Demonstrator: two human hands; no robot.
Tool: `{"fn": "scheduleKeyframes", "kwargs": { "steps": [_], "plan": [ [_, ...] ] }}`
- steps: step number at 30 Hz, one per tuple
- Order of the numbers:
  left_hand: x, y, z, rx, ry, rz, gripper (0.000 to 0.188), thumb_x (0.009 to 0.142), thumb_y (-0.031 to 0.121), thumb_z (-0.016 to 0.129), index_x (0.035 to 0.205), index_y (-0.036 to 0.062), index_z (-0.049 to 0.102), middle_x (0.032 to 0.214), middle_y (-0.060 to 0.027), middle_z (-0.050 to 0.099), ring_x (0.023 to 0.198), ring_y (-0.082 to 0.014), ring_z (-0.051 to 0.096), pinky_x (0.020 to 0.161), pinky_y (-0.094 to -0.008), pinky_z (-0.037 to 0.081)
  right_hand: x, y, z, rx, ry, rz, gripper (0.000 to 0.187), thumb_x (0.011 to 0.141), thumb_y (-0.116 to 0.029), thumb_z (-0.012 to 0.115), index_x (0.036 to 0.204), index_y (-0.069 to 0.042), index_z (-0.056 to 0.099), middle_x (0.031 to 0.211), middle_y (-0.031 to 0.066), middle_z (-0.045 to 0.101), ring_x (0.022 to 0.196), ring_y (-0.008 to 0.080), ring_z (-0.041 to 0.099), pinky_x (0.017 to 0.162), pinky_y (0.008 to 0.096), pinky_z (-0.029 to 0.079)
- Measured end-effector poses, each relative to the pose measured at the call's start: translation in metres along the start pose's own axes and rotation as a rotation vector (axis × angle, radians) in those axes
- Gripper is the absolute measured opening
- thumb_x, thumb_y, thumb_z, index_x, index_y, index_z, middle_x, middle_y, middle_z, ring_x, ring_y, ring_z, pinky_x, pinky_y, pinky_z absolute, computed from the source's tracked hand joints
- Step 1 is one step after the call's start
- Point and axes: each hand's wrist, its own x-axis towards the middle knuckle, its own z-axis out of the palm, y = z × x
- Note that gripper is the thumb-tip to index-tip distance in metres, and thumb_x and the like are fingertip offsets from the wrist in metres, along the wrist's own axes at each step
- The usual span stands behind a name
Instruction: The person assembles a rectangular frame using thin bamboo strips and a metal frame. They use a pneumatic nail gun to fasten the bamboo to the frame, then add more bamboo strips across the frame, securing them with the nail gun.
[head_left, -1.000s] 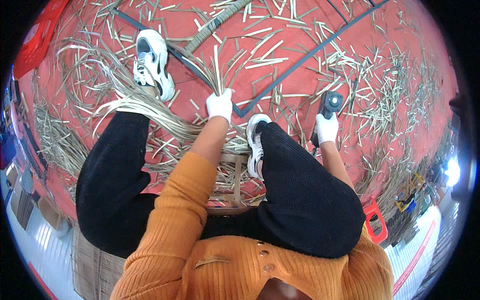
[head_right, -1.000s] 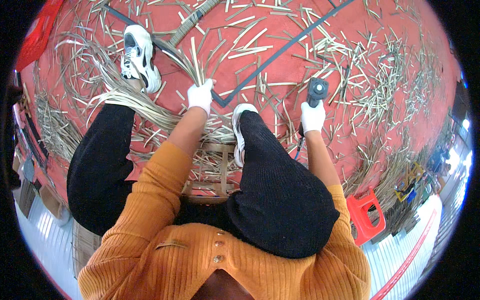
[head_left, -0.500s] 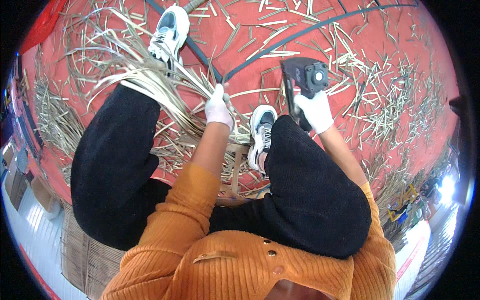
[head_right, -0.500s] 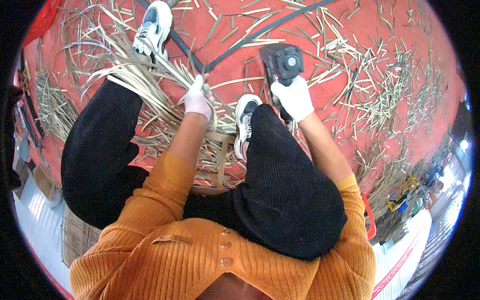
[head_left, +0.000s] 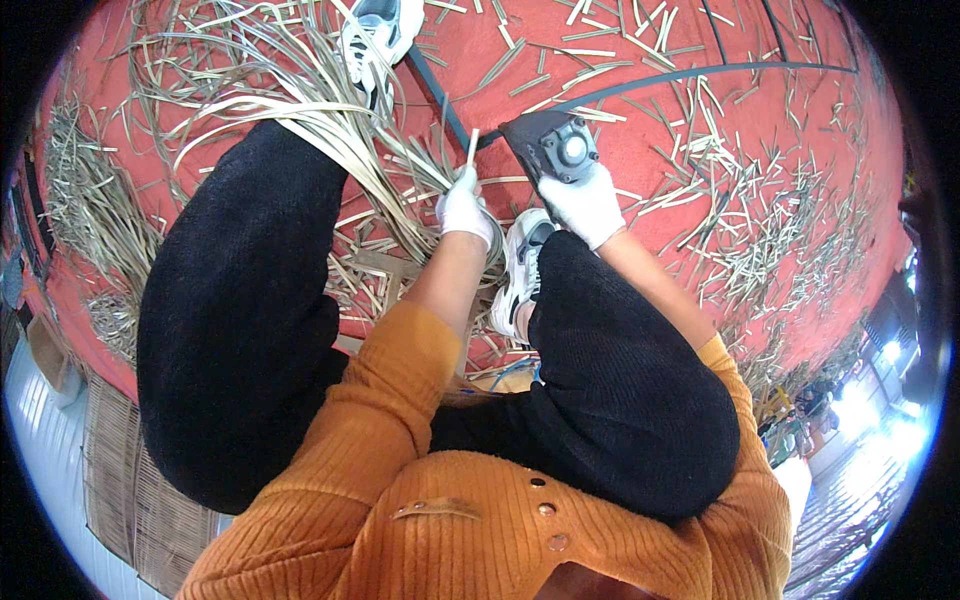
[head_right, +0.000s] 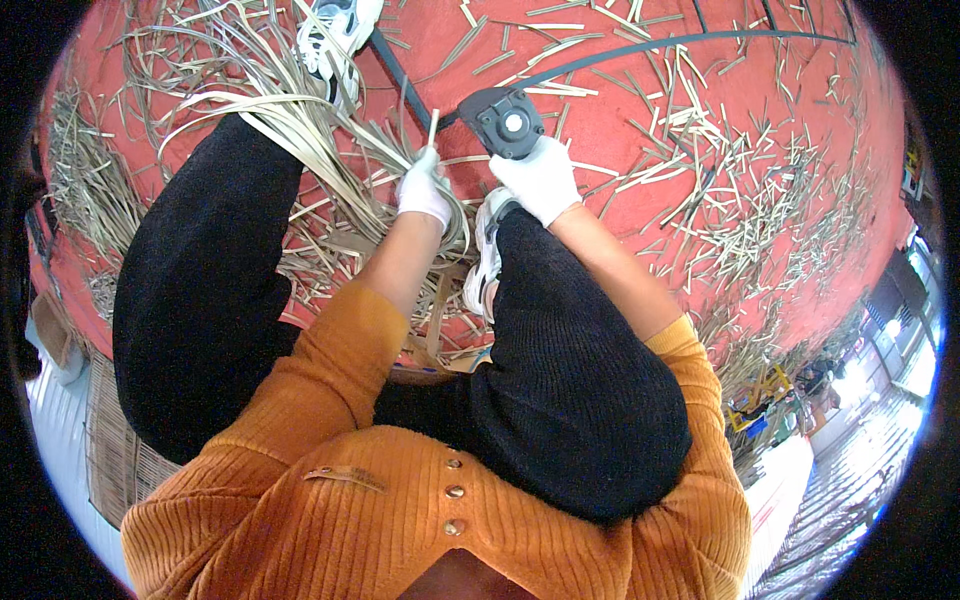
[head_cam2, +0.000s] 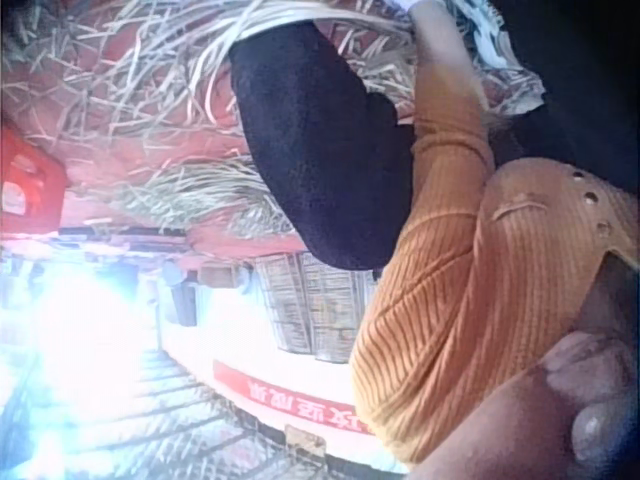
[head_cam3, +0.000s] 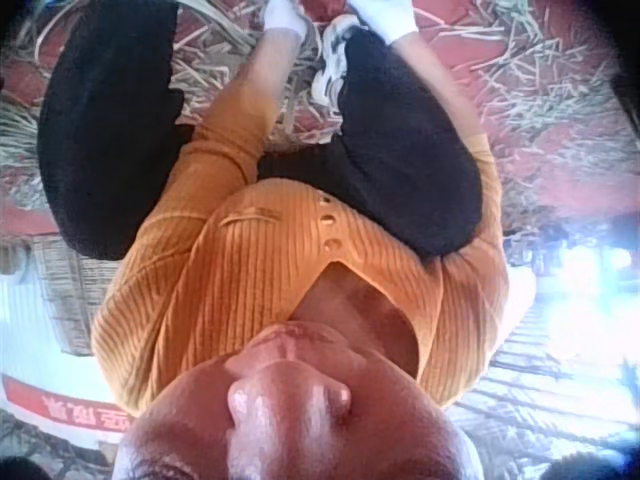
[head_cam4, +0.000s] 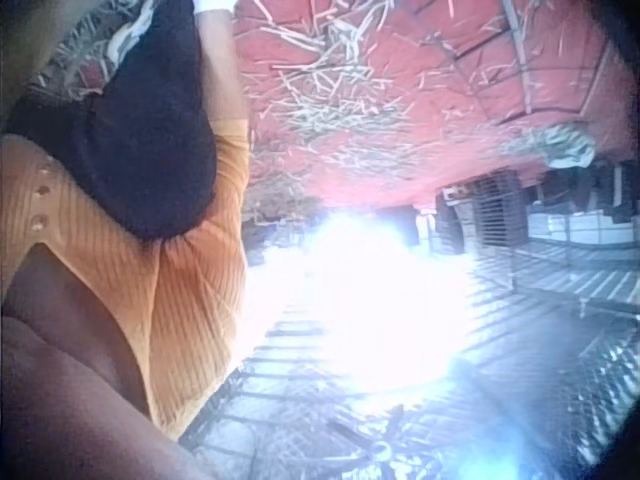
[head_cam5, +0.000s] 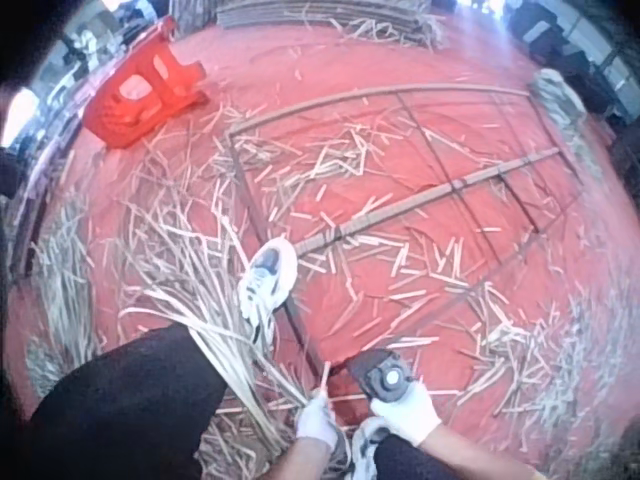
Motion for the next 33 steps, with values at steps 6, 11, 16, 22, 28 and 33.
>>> {"fn": "scheduleKeyframes", "kwargs": {
  "steps": [6, 11, 16, 22, 28, 33],
  "plan": [
    [-0.011, 0.028, 0.011, 1.789, 0.056, 0.664, 0.032, 0.084, 0.037, 0.069, 0.098, 0.0094, 0.076, 0.107, -0.0151, 0.068, 0.108, -0.0347, 0.060, 0.090, -0.0464, 0.048, 0.009, 0.008, 0.007, -0.231, -0.058, 0.040, 0.025, 0.082, -0.016, 0.067, 0.098, 0.002, 0.069, 0.082, 0.0090, 0.072, 0.075, 0.0156, 0.068, 0.069, 0.0336, 0.053],
    [-0.005, 0.050, 0.018, 2.001, -0.328, 0.565, 0.034, 0.088, 0.034, 0.065, 0.101, 0.0040, 0.074, 0.102, -0.0184, 0.070, 0.097, -0.0395, 0.066, 0.082, -0.0504, 0.053, 0.003, 0.002, -0.005, 0.011, 0.050, 0.111, 0.024, 0.078, -0.021, 0.068, 0.086, 0.001, 0.070, 0.070, 0.0143, 0.069, 0.068, 0.0236, 0.070, 0.065, 0.0369, 0.053],
    [-0.001, 0.036, 0.016, 0.830, -0.462, -0.072, 0.014, 0.093, 0.014, 0.063, 0.101, 0.0025, 0.066, 0.083, -0.0133, 0.070, 0.072, -0.0254, 0.070, 0.061, -0.0377, 0.056, -0.020, -0.001, -0.030, 0.155, 0.209, 0.092, 0.023, 0.080, -0.020, 0.069, 0.090, 0.002, 0.069, 0.075, 0.0106, 0.070, 0.071, 0.0180, 0.068, 0.067, 0.0345, 0.052],
    [-0.016, 0.008, 0.014, 0.015, -0.182, -0.114, 0.015, 0.093, 0.019, 0.069, 0.102, 0.0111, 0.062, 0.071, -0.0010, 0.062, 0.052, -0.0112, 0.056, 0.042, -0.0258, 0.041, -0.023, -0.003, -0.032, 0.049, 0.151, 0.114, 0.022, 0.080, -0.018, 0.070, 0.090, 0.002, 0.071, 0.075, 0.0098, 0.071, 0.070, 0.0190, 0.068, 0.065, 0.0350, 0.052],
    [-0.001, 0.011, -0.001, 0.082, -0.086, -0.070, 0.012, 0.096, 0.021, 0.065, 0.104, 0.0122, 0.063, 0.079, -0.0038, 0.065, 0.058, -0.0170, 0.059, 0.047, -0.0284, 0.046, -0.022, -0.011, -0.015, -0.088, 0.022, -0.010, 0.022, 0.078, -0.020, 0.074, 0.088, 0.000, 0.071, 0.073, 0.0136, 0.071, 0.068, 0.0212, 0.070, 0.064, 0.0361, 0.053],
    [0.005, 0.000, 0.000, -0.090, 0.006, -0.123, 0.012, 0.096, 0.019, 0.065, 0.105, 0.0131, 0.060, 0.079, -0.0050, 0.064, 0.064, -0.0215, 0.062, 0.048, -0.0285, 0.047, -0.020, -0.012, -0.002, -0.186, -0.042, -0.088, 0.024, 0.077, -0.022, 0.075, 0.085, 0.000, 0.071, 0.073, 0.0155, 0.071, 0.069, 0.0280, 0.072, 0.063, 0.0383, 0.054]
  ]
}}
